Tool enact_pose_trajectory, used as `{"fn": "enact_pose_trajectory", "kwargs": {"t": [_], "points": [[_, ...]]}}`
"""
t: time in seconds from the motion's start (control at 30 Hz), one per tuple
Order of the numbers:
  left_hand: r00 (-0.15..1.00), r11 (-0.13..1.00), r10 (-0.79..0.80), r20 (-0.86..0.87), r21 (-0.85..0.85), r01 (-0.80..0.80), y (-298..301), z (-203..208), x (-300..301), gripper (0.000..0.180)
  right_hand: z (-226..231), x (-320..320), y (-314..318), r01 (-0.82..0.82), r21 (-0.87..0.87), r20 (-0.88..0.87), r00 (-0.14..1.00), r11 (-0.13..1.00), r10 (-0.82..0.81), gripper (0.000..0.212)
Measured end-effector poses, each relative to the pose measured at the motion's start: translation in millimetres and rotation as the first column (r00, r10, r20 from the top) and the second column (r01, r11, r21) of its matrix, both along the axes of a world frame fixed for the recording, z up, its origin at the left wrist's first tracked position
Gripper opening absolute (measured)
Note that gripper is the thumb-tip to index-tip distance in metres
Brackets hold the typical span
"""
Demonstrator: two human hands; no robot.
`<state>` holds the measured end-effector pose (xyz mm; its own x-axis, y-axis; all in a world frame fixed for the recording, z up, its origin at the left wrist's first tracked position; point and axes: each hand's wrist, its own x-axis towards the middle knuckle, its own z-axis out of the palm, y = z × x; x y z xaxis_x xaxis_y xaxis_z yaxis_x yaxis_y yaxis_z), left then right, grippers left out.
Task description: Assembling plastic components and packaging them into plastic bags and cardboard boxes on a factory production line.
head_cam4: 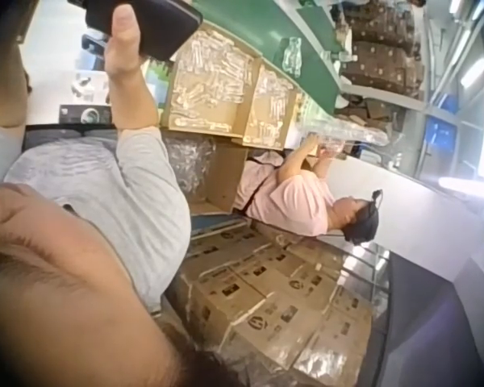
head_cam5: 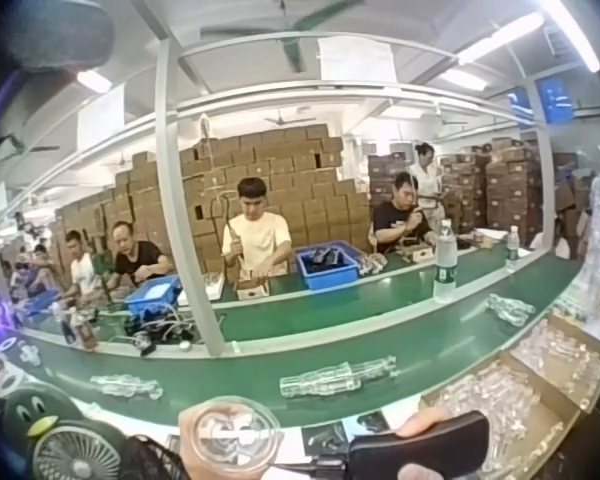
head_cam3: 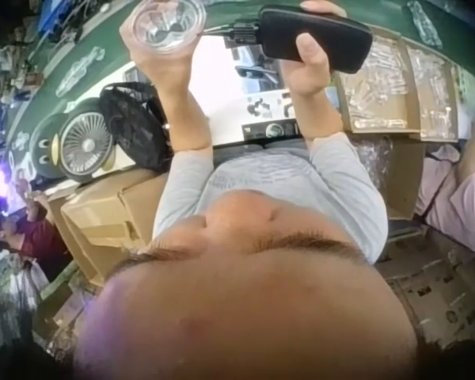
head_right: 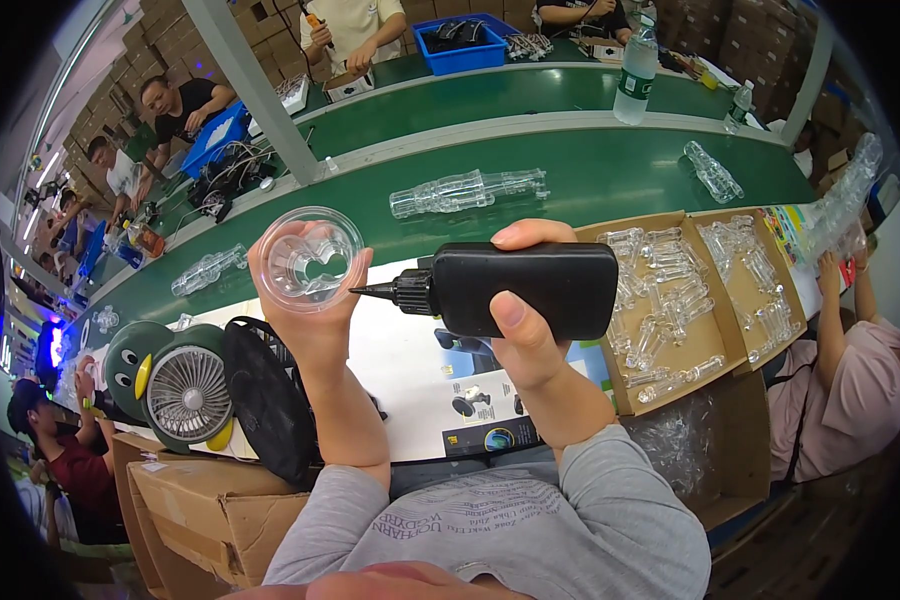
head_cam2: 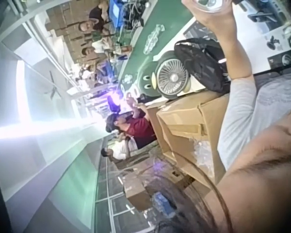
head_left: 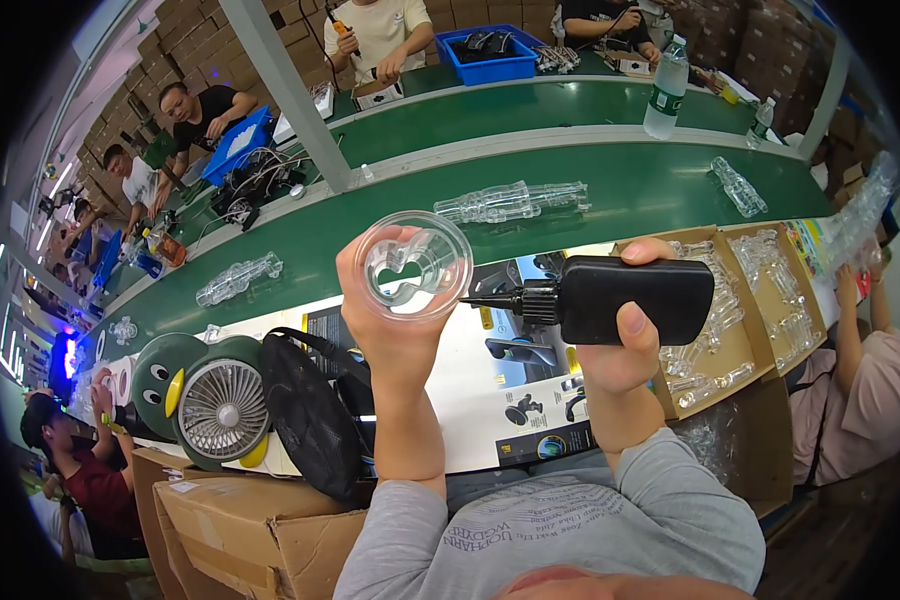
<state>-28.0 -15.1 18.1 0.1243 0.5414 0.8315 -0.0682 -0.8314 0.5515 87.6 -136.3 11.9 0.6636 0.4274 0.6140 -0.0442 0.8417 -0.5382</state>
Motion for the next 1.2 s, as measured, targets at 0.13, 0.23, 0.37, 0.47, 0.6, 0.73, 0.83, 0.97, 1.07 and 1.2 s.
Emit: {"fn": "enact_pose_trajectory", "kwargs": {"t": [0.13,0.23,0.37,0.47,0.6,0.73,0.83,0.97,1.07,1.2], "points": [[1.0,1.0,-0.021,0.015,0.012,0.021,1,-1,-1,0.058,-1,2,1,0.006,0.01,0.007,1.0,1.0,-0.006,0.047],[1.0,1.0,-0.028,0.013,-0.007,0.029,1,-2,-1,0.057,-2,3,0,0.003,0.016,0.003,1.0,1.0,-0.003,0.046],[1.0,1.0,-0.019,0.012,0.013,0.018,0,-1,-3,0.055,-3,3,1,0.003,0.042,-0.01,1.0,0.999,-0.002,0.046],[1.0,1.0,-0.027,0.013,0.016,0.027,1,-1,-4,0.055,-2,4,-1,-0.016,0.016,-0.015,1.0,1.0,0.017,0.046],[0.997,0.998,-0.048,-0.059,0.037,0.05,7,-5,-7,0.06,-3,7,1,-0.003,0.033,-0.017,1.0,0.999,0.003,0.046],[0.995,0.995,-0.075,-0.069,0.054,0.079,8,-3,-10,0.06,2,4,3,-0.003,0.022,-0.043,0.999,1.0,0.003,0.045],[0.993,0.994,-0.101,-0.056,0.047,0.104,8,-4,-10,0.063,3,5,2,-0.013,0.021,-0.054,0.998,1.0,0.014,0.045],[0.992,0.992,-0.109,-0.059,0.061,0.113,9,-4,-12,0.065,4,4,2,-0.008,0.031,-0.061,0.998,0.999,0.01,0.045],[0.993,0.994,-0.104,-0.061,0.025,0.105,5,-4,-12,0.065,4,4,1,-0.005,0.037,-0.074,0.997,0.999,0.008,0.045],[0.991,0.993,-0.117,-0.07,-0.008,0.117,6,-4,-12,0.066,10,2,-1,-0.015,0.039,-0.061,0.998,0.999,0.017,0.044]]}}
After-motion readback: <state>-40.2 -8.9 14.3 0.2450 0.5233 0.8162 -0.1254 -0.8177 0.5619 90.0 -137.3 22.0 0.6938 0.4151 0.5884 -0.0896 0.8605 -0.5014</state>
